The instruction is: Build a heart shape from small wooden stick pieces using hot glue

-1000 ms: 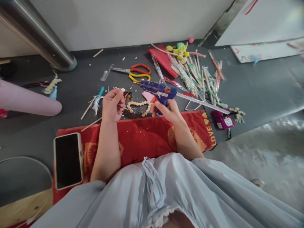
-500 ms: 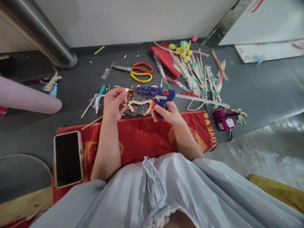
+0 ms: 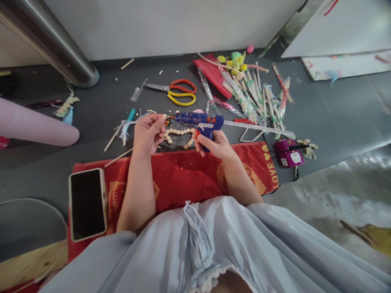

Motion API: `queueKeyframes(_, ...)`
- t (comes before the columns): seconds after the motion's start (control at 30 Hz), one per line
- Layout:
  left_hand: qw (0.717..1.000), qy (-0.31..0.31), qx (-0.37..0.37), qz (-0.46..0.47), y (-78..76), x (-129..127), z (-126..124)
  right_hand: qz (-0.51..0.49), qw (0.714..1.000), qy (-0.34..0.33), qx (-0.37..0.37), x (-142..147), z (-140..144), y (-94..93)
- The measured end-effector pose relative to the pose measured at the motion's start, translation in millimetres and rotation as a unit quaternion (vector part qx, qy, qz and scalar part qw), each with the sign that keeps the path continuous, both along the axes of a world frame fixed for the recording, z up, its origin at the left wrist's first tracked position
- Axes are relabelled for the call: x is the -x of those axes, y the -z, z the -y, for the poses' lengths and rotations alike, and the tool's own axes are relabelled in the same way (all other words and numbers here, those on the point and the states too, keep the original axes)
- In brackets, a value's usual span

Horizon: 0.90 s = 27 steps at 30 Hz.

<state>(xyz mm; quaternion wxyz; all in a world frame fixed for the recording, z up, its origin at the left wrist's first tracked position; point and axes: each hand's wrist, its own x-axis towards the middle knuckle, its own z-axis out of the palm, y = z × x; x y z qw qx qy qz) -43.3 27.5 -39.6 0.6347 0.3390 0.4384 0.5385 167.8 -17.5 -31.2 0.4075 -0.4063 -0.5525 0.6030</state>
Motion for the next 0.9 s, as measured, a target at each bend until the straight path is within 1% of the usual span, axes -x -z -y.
queueKeyframes(0.1, 1.0, 0.003, -0.002, -0.005, 1.6, 0.1, -0.5, 0.0, 1.0, 0.0, 0.002, 0.0, 0.3, -0.1)
queueKeyframes(0.33, 1.0, 0.015, -0.019, 0.018, 5.5, 0.6, -2.3, -0.01, 1.0, 0.001, 0.004, -1.0, 0.5, 0.1)
queueKeyframes(0.5, 1.0, 0.005, -0.008, 0.022, 3.6, -0.1, -2.1, 0.001, 1.0, 0.003, 0.002, -2.7, 1.0, -0.7)
queueKeyframes(0.7, 0.999, 0.006, -0.033, 0.018, 4.9, 0.2, -3.0, 0.007, 1.0, 0.006, 0.001, -3.8, 1.3, 0.0)
queueKeyframes(0.9, 0.999, 0.002, -0.03, 0.013, 7.6, 0.7, -3.9, 0.005, 1.0, 0.006, -0.005, -4.1, 1.1, -0.9)
